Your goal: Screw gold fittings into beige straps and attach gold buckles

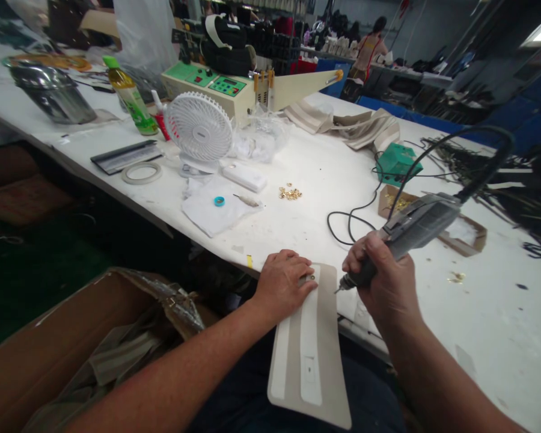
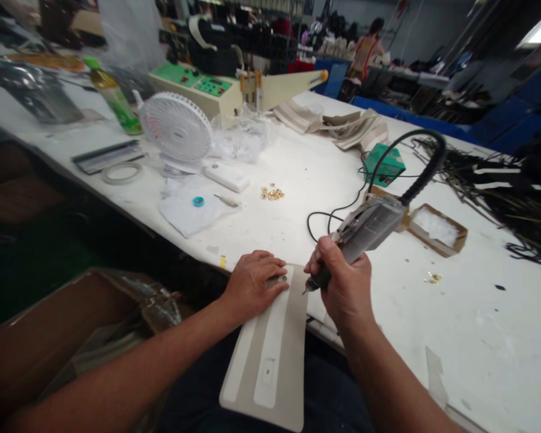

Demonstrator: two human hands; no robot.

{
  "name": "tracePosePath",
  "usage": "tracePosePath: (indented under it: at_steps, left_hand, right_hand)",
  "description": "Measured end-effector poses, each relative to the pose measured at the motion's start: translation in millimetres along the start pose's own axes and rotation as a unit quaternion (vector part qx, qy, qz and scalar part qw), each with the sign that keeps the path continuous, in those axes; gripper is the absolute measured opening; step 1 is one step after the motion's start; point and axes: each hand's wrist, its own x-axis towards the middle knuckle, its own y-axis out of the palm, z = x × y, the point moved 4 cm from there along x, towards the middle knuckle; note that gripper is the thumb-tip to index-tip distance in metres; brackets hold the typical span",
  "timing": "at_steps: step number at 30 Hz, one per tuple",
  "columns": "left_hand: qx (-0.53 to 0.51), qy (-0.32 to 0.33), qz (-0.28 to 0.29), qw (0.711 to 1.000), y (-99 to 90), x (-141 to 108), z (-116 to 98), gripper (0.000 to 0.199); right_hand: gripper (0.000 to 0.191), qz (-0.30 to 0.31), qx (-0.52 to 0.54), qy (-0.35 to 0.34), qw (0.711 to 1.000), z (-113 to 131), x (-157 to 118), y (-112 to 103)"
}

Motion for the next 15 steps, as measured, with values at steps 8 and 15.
tracePosePath:
  at_steps: [8,15]
  left_hand:
    - [-0.022,0.008,-0.004,1.0,-0.6,-2,3,0.022]
    - [-0.028,0.008,0.0,1.0,-0.8,-1,2,0.017]
  right_hand:
    - [0.027,0.028,-0.052,-0.069,0.996,-32,3,17]
    - [0.028,0.042,-0.064,-0.076,0.994,-39,4,21]
